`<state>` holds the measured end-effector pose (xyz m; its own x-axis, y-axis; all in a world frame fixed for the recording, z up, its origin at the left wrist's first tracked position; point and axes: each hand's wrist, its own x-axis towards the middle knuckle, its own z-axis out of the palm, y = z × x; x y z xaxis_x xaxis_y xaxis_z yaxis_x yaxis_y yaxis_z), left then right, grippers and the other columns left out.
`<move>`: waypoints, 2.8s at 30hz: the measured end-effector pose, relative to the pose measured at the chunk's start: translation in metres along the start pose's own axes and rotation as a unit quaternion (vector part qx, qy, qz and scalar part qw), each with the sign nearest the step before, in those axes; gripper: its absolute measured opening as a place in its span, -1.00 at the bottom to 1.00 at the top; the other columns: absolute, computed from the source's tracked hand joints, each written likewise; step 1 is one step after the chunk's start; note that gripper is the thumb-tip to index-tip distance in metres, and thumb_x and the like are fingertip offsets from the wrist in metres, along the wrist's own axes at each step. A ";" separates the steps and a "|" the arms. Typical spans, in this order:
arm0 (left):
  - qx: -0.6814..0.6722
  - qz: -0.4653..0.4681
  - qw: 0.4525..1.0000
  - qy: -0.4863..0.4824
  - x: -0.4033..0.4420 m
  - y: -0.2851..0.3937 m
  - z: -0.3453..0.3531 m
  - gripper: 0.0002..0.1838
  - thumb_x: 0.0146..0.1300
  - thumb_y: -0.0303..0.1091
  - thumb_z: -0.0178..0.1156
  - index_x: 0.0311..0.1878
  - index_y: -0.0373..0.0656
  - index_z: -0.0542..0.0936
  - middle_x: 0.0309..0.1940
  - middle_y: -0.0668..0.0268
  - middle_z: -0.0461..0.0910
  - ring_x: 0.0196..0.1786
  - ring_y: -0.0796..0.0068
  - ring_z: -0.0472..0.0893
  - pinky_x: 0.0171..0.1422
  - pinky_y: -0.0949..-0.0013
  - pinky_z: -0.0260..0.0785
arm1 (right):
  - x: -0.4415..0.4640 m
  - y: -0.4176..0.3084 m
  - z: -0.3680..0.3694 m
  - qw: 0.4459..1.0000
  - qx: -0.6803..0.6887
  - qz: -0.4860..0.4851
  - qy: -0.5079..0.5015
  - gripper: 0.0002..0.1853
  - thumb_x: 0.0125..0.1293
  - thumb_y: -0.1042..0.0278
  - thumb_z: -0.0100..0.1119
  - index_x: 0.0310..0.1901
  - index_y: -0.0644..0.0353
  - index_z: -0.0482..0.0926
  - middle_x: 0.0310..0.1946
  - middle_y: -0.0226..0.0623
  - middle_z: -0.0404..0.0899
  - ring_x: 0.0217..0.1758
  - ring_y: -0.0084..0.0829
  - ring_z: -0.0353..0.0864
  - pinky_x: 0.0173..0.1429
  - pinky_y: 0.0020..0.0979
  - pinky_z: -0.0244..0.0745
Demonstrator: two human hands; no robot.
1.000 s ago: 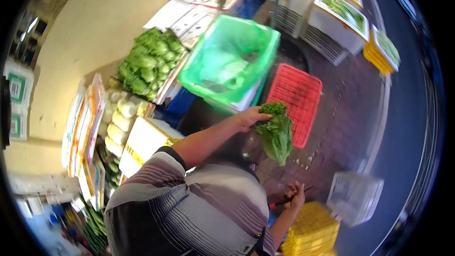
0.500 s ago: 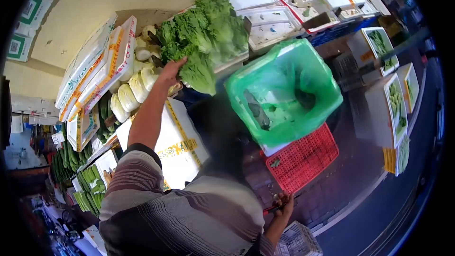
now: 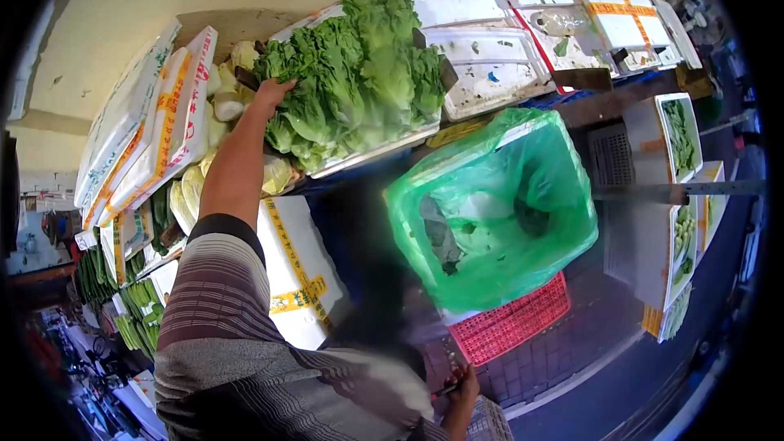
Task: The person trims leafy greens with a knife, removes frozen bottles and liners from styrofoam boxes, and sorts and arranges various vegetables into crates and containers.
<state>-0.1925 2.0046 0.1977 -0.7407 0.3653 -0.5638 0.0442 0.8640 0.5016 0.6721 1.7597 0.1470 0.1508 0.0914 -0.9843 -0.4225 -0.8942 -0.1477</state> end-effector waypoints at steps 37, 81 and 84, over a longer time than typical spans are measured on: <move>0.111 0.247 0.951 -0.148 -0.149 -0.097 0.293 -0.26 0.27 0.12 0.30 0.32 -0.28 0.46 0.19 -0.14 0.55 0.27 -0.05 0.54 0.35 0.16 0.33 | 0.080 -0.053 0.136 0.830 -0.418 -0.362 0.080 -0.60 0.30 0.12 0.26 -0.05 0.33 0.59 -0.41 -0.14 0.65 -0.54 -0.30 0.53 -0.40 -0.19 0.47; -0.471 0.327 0.706 -0.416 -0.399 0.132 0.157 -0.71 0.39 -0.32 0.27 0.12 -0.13 0.55 -0.19 0.28 0.61 -0.23 0.44 0.59 0.02 0.07 0.52 | -0.200 -0.149 0.146 0.877 0.029 -0.432 -0.208 -0.89 0.29 0.51 0.05 -0.20 0.27 0.55 -0.33 -0.23 0.65 -0.37 -0.39 0.67 -0.27 -0.35 0.62; -0.243 0.398 0.719 -0.515 -0.388 0.105 0.190 -0.44 0.24 -0.34 0.38 0.30 -0.21 0.48 0.11 0.16 0.62 0.10 0.36 0.61 0.23 0.12 0.46 | -0.192 -0.120 0.164 0.854 0.006 -0.424 -0.302 -0.79 0.28 0.39 0.12 -0.14 0.34 0.57 -0.32 -0.23 0.65 -0.34 -0.41 0.66 -0.26 -0.37 0.59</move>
<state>0.2268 2.0195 0.3440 0.2893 0.9567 -0.0315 -0.2457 0.1060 0.9635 0.5469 1.9210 0.3381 -0.0800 0.9162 -0.3927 -0.4005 -0.3904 -0.8290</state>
